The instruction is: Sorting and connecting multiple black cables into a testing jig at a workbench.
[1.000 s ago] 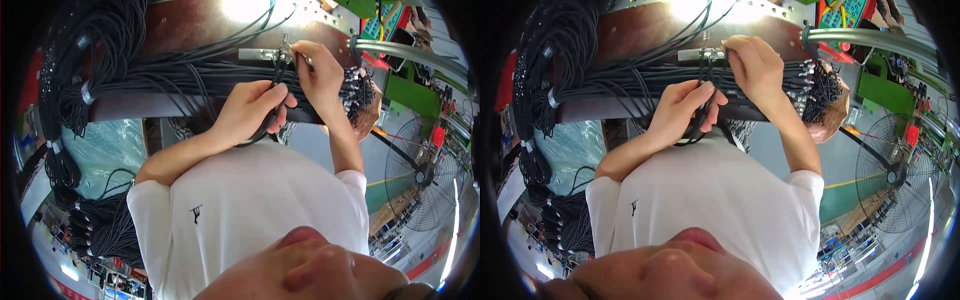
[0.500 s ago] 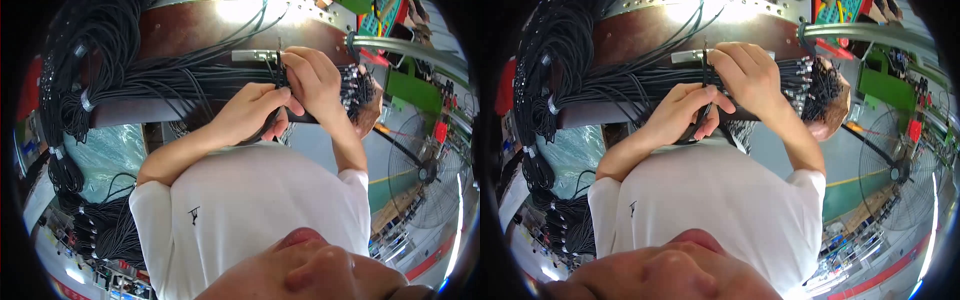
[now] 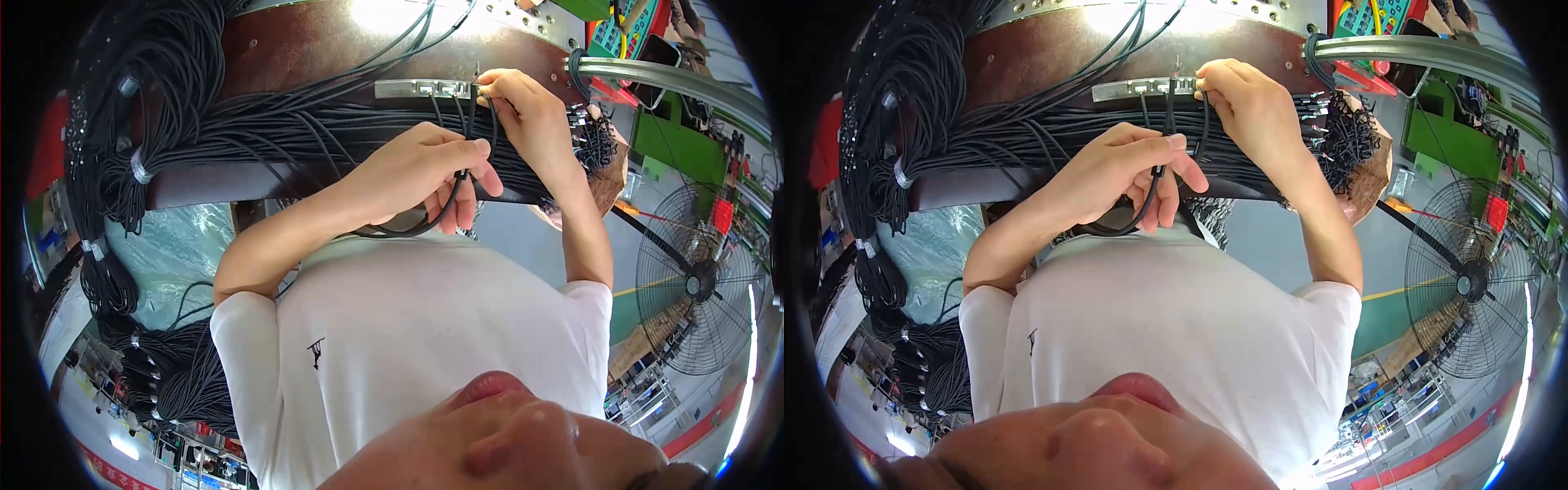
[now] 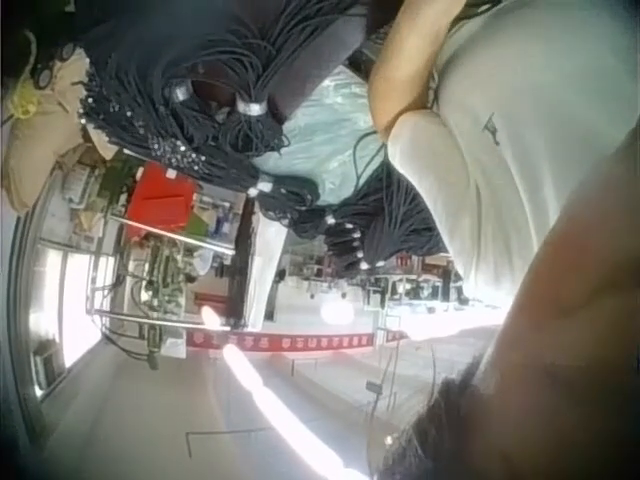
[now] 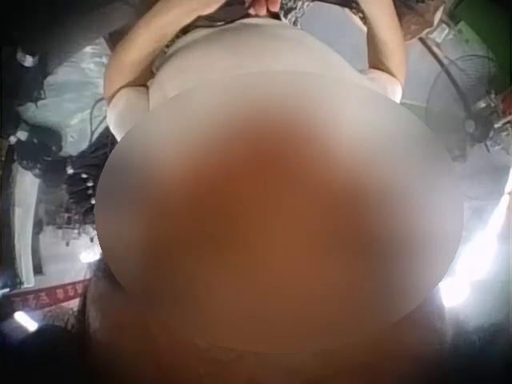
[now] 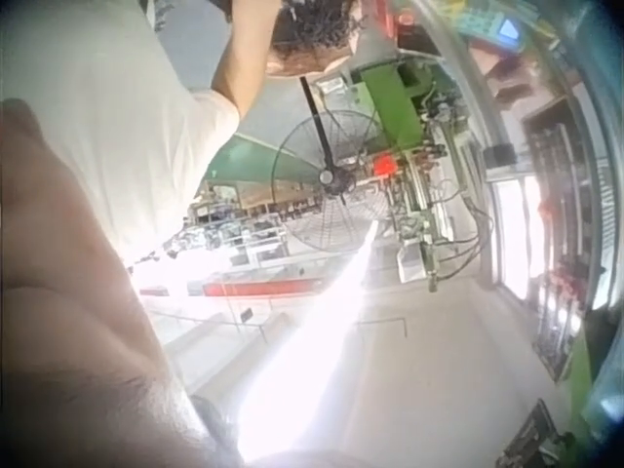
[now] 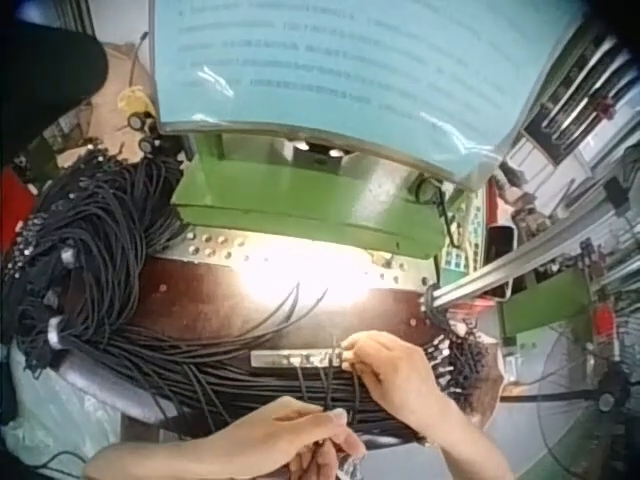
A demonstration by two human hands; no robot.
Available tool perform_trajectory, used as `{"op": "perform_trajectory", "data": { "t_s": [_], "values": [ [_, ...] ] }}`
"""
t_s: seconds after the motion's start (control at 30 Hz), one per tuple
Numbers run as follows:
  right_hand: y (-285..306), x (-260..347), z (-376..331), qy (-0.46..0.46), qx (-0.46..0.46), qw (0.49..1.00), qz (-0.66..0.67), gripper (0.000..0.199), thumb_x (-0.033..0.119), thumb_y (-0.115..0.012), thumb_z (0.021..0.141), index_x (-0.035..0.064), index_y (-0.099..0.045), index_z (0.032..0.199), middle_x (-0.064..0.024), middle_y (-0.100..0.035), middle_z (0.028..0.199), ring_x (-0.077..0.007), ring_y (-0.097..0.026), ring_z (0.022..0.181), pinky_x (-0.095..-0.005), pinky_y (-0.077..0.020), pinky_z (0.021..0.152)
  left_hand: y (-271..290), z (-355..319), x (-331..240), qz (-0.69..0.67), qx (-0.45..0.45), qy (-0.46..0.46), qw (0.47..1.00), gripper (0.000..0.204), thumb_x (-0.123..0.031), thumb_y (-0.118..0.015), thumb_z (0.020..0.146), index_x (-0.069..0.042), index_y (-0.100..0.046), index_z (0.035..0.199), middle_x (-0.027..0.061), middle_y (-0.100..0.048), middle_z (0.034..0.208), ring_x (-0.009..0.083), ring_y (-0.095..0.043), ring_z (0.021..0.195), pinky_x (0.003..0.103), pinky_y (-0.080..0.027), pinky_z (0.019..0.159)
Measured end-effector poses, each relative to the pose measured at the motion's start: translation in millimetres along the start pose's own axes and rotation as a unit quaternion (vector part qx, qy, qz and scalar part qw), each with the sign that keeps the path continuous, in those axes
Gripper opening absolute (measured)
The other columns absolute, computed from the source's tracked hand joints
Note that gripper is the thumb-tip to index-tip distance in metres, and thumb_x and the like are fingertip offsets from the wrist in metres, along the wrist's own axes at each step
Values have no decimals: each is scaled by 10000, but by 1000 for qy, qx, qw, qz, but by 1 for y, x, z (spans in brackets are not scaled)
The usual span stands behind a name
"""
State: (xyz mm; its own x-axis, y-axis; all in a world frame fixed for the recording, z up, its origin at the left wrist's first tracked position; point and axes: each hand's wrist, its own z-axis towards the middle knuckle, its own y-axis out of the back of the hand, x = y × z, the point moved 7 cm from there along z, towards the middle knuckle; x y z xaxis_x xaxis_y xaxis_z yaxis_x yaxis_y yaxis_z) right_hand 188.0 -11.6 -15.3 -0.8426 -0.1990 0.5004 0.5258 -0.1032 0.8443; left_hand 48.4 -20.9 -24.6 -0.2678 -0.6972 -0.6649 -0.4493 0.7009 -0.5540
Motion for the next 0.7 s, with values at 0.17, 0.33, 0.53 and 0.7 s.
{"op": "perform_trajectory", "data": {
  "t_s": [0.17, 0.33, 0.53, 0.7],
  "values": [
    [23, 36, 3, 145, -65, 982, -99, 254, 20, -660, 709, 70, -631, 956, -69, -644, 926, -255, -640, 797, -335, -526, 653, -13, 11, -8, -12, 65, 85, 994, 469, -338, -445, 980, 54, -672, 856, 131, -621, 577, 152, -566, 442, 241, -445, 437],
    [22, -13, -21, -21, -116, 985, 126, 187, -40, -669, 769, 29, -609, 933, -86, -640, 965, -226, -643, 811, -286, -520, 692, 1, -10, -28, 233, 55, 71, 968, 472, -379, -449, 988, 24, -685, 913, 64, -630, 638, 88, -568, 550, 205, -451, 535],
    [3, -18, -20, -60, -87, 991, 80, 159, -12, -662, 805, 52, -579, 925, -58, -640, 956, -235, -646, 818, -303, -514, 676, 63, -26, -66, 511, -267, -287, 765, 179, -152, -583, 933, -43, -685, 1031, 43, -657, 833, 110, -594, 750, 228, -469, 655],
    [0, -20, -19, -43, -70, 996, 35, 179, 6, -663, 796, 73, -565, 930, -47, -641, 969, -257, -647, 833, -324, -517, 665, 73, -26, -61, 531, -277, -364, 713, 165, -148, -591, 920, -56, -688, 1017, 65, -666, 906, 160, -610, 830, 255, -471, 705]
  ]
}}
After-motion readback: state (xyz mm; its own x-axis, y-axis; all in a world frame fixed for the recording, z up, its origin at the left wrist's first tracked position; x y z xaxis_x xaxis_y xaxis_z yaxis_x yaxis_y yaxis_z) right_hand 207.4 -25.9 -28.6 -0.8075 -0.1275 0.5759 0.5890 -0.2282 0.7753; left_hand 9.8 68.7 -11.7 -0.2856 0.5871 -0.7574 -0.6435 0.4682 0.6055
